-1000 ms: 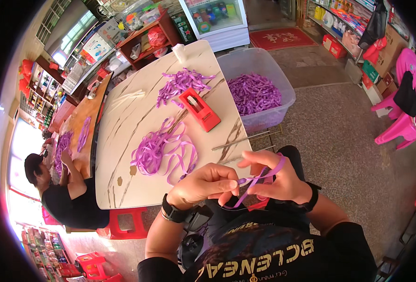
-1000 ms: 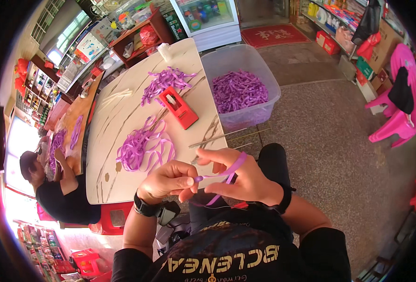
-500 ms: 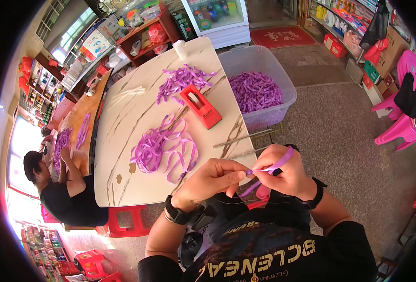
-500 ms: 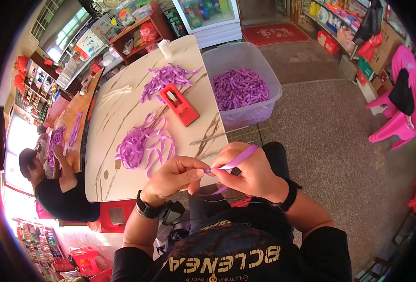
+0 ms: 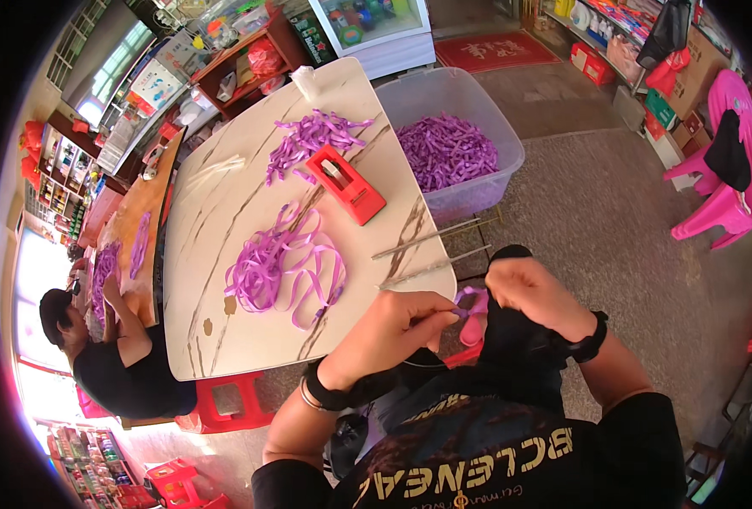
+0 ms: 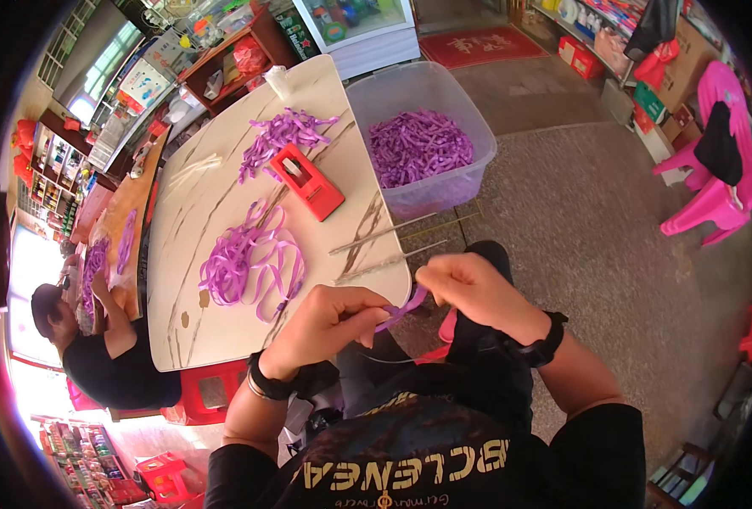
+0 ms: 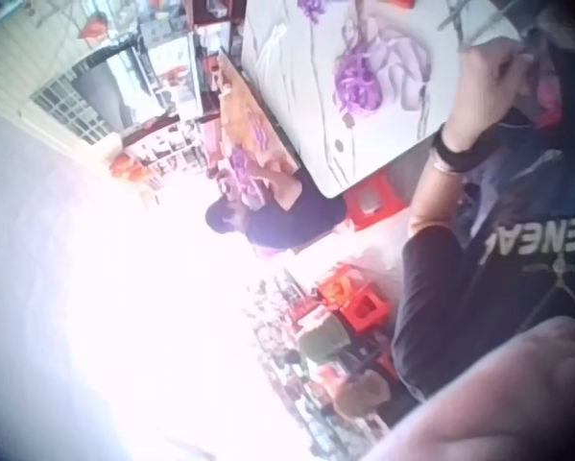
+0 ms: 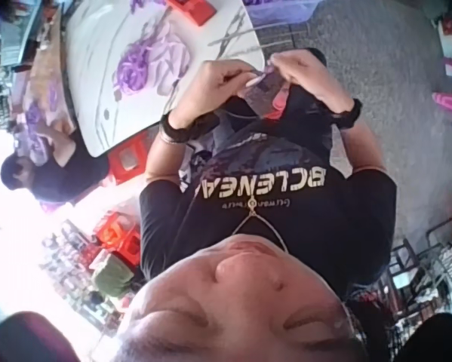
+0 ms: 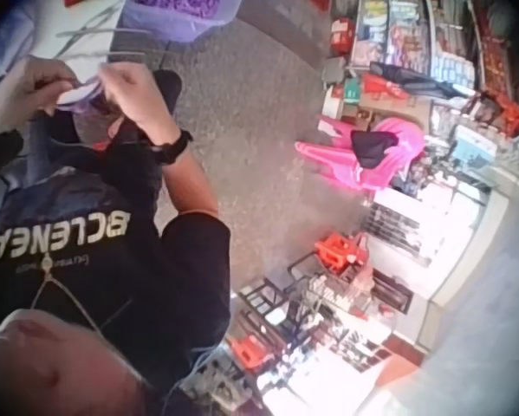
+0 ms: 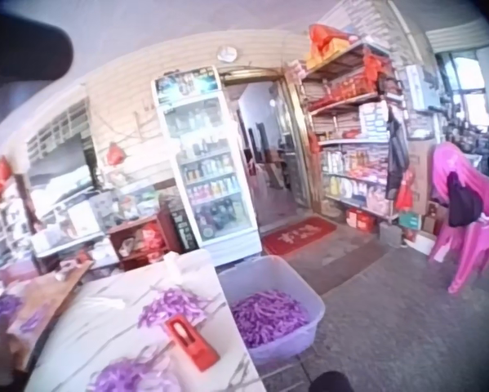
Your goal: Manufacturing decorative bows from purple ribbon using a wooden jig.
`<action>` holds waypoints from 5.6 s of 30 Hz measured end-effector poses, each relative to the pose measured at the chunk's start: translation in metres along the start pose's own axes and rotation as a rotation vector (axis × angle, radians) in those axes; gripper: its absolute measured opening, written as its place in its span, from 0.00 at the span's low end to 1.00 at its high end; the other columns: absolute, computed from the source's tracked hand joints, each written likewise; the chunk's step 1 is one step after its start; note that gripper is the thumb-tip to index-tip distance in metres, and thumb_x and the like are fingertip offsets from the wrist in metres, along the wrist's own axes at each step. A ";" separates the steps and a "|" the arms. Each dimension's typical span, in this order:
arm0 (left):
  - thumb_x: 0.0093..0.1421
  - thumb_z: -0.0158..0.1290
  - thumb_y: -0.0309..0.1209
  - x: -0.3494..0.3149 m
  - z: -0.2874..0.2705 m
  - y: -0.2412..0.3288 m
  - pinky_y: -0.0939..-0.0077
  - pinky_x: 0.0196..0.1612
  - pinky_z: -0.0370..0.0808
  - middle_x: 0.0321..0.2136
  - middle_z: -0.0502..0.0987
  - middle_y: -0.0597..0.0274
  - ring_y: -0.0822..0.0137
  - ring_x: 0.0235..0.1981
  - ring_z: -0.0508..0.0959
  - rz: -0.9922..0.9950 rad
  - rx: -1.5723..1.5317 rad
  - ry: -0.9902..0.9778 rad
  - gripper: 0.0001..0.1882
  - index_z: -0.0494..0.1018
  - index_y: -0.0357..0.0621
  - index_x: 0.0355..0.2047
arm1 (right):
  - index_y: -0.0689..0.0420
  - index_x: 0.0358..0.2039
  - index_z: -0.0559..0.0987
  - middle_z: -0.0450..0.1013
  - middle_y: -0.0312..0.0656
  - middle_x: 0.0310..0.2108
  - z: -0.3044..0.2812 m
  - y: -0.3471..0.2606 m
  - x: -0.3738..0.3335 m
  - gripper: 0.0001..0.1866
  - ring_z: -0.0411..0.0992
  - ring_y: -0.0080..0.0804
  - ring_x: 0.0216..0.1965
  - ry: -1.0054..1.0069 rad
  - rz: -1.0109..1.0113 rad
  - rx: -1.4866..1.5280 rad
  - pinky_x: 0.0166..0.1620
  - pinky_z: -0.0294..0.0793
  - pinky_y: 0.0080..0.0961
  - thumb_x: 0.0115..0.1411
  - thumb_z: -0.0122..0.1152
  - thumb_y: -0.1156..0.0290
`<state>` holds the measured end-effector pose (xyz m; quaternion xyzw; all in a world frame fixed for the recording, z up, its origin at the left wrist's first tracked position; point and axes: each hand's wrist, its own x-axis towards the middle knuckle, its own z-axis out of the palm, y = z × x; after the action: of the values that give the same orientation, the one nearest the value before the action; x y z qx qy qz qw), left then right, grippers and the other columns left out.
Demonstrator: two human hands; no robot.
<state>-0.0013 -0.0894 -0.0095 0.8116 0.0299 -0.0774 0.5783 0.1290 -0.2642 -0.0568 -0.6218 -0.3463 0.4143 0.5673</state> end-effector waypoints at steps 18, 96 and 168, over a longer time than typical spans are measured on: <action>0.57 0.49 0.29 0.046 0.011 -0.011 0.86 0.24 0.66 0.17 0.72 0.68 0.80 0.18 0.69 0.042 -0.059 -0.291 0.08 0.72 0.35 0.30 | 0.61 0.25 0.73 0.70 0.33 0.22 -0.021 0.013 -0.018 0.09 0.67 0.17 0.25 -0.260 0.135 0.373 0.31 0.66 0.14 0.56 0.50 0.70; 0.48 0.55 0.40 0.148 -0.006 -0.105 0.72 0.29 0.69 0.21 0.76 0.54 0.62 0.24 0.75 -0.074 0.554 0.295 0.14 0.77 0.43 0.28 | 0.52 0.27 0.81 0.66 0.31 0.18 0.026 0.051 -0.131 0.06 0.64 0.23 0.22 -0.020 -0.250 -0.291 0.29 0.60 0.20 0.45 0.63 0.71; 0.51 0.49 0.33 0.141 -0.004 -0.110 0.62 0.27 0.68 0.19 0.72 0.49 0.51 0.22 0.73 0.021 0.375 0.410 0.10 0.73 0.39 0.22 | 0.61 0.37 0.77 0.52 0.22 0.14 -0.056 0.014 0.109 0.16 0.47 0.10 0.15 0.134 -0.029 0.138 0.19 0.44 0.11 0.59 0.46 0.63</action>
<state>0.1233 -0.0553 -0.1340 0.9035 0.1229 0.0904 0.4005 0.2247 -0.1905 -0.0834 -0.6025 -0.2872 0.3862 0.6367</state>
